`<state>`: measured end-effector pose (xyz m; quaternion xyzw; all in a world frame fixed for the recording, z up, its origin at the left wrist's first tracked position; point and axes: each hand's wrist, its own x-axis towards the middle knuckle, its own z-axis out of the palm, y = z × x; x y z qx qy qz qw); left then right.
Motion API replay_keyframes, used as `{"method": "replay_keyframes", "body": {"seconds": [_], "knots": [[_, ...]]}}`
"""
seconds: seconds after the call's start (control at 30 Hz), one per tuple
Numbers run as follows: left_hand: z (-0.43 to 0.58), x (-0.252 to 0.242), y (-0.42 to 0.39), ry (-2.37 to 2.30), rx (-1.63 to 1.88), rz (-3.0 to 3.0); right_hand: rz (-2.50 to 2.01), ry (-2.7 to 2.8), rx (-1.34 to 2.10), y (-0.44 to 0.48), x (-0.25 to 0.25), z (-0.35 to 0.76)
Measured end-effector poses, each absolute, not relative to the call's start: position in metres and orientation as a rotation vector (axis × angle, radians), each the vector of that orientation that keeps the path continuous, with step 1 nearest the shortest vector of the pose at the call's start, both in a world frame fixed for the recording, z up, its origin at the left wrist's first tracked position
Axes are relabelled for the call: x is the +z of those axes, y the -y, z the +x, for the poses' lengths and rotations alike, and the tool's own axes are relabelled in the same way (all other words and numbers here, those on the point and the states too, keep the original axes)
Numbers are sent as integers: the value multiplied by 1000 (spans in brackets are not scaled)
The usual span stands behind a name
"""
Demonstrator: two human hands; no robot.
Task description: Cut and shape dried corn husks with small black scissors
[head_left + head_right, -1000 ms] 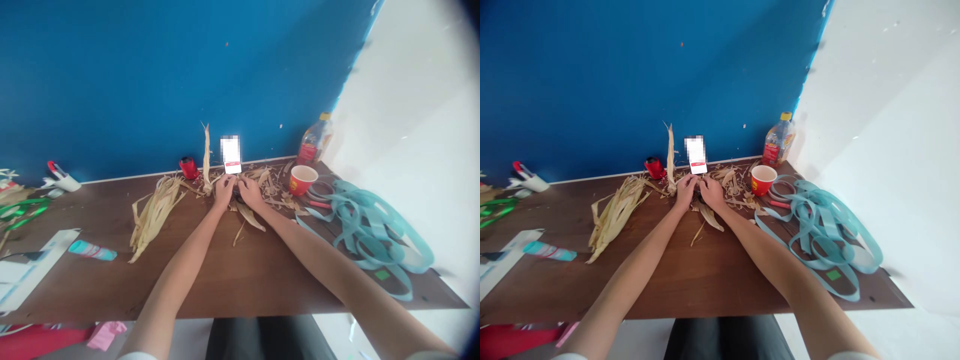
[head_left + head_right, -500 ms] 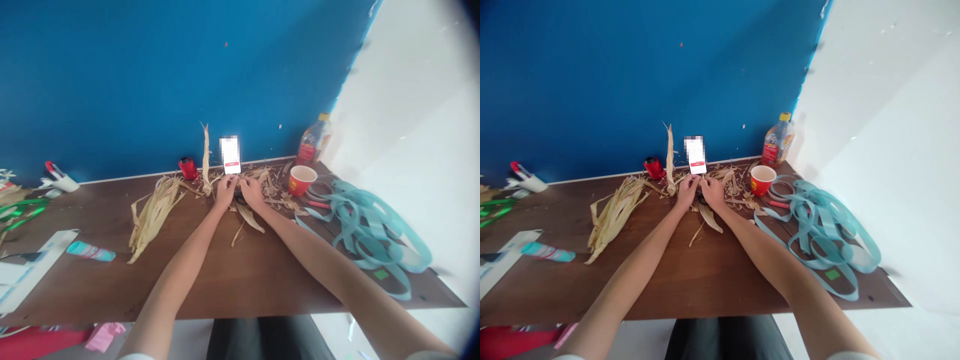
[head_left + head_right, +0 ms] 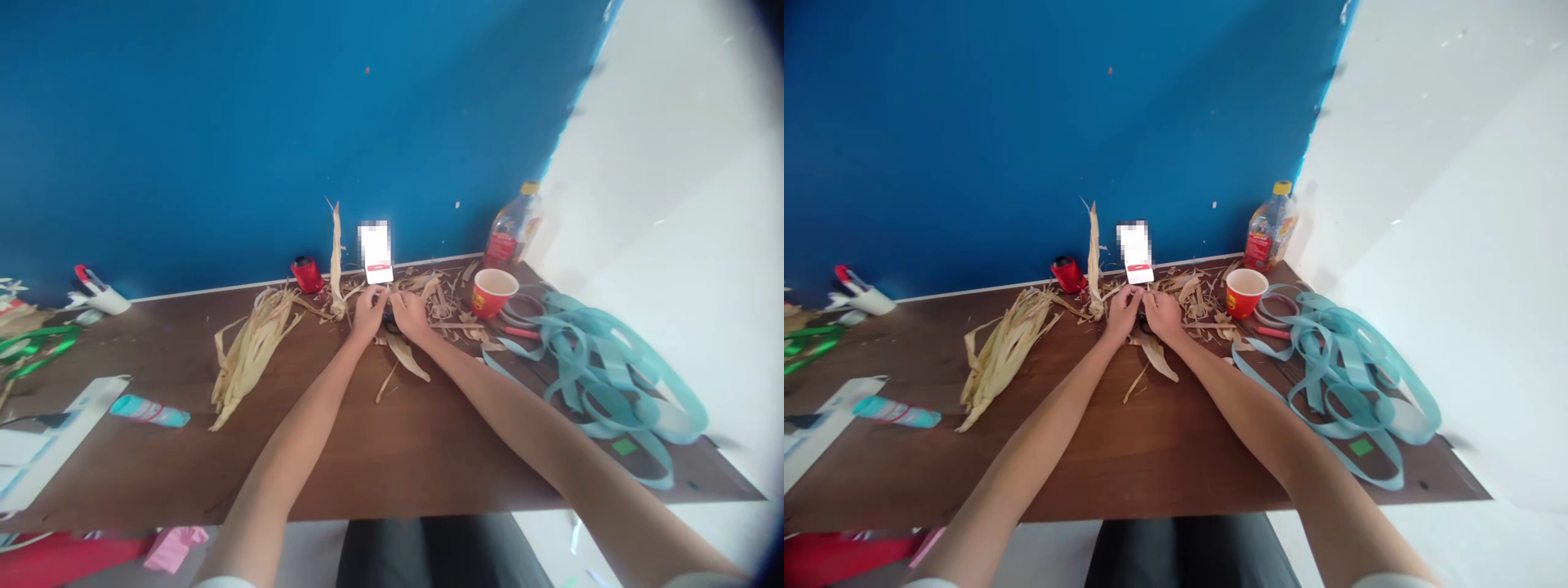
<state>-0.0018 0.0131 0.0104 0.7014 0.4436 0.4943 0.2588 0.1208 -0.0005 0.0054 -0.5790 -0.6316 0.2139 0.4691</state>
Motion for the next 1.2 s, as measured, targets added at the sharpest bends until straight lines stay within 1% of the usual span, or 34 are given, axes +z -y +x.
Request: {"method": "replay_keyframes", "body": {"seconds": [0.37, 0.7, 1.0, 1.2], "knots": [[-1, 13, -11, -1159, 1346, 1856, -1357, 1480, 563, 4, 8, 119], [-1, 12, -12, -1164, 1354, 1872, -1397, 1516, 455, 2, 7, 120], [-2, 13, -12, -1148, 1343, 1814, -1358, 1473, 552, 4, 6, 119], [-4, 13, -12, -1156, 1341, 1794, -1366, 1470, 547, 6, 9, 120]]}}
